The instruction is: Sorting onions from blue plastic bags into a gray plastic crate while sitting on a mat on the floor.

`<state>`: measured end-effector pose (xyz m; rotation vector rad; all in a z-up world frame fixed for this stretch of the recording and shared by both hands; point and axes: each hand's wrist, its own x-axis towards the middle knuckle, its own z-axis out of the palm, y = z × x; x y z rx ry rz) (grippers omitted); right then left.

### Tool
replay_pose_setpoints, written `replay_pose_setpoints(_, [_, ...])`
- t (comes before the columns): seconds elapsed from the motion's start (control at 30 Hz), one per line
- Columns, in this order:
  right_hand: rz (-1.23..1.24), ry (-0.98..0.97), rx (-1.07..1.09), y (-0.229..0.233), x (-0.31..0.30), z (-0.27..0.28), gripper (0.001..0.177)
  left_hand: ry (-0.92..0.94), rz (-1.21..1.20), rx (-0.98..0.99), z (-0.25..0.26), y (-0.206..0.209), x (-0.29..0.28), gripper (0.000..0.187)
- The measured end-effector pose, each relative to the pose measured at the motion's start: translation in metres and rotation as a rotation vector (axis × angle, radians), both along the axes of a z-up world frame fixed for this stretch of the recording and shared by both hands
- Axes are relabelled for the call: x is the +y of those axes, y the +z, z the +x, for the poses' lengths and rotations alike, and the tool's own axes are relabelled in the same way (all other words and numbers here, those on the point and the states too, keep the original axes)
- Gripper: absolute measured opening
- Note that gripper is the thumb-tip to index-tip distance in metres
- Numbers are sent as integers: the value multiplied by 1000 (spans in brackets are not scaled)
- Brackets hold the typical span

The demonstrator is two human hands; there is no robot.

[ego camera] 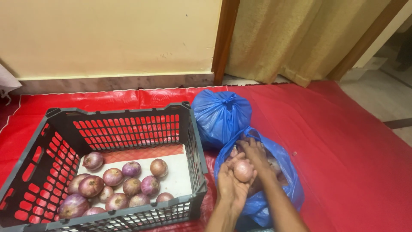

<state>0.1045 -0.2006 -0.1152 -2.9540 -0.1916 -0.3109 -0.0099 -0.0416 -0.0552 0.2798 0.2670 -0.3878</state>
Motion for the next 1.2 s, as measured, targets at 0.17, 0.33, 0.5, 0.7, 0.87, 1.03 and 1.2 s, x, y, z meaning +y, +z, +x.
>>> replay_pose_setpoints(0.17, [184,59,-155,7,-2,-6,52,-34,79,8,-12,-14,4,34])
replay_pose_setpoints(0.33, [395,59,-160,49,5,-24,55,-63,11,47,-25,-23,8,24])
replay_pose_setpoints(0.5, [1466,-132,376,76,-7,-48,53,-89,-98,82,-32,-11,10,21])
replay_pose_setpoints(0.7, [2036,12,553,118,-1,-78,48,-88,-119,118,-41,2,16,25])
replay_pose_setpoints(0.87, [2174,64,607,84,-25,-61,39,-107,-74,132,-40,-12,13,25])
replay_pose_setpoints(1.03, [2325,528,907,93,-21,-64,39,-150,-67,94,-41,-21,11,21])
replay_pose_setpoints(1.2, [2259,130,822,113,-11,-75,60,-147,-103,72,-40,-24,10,19])
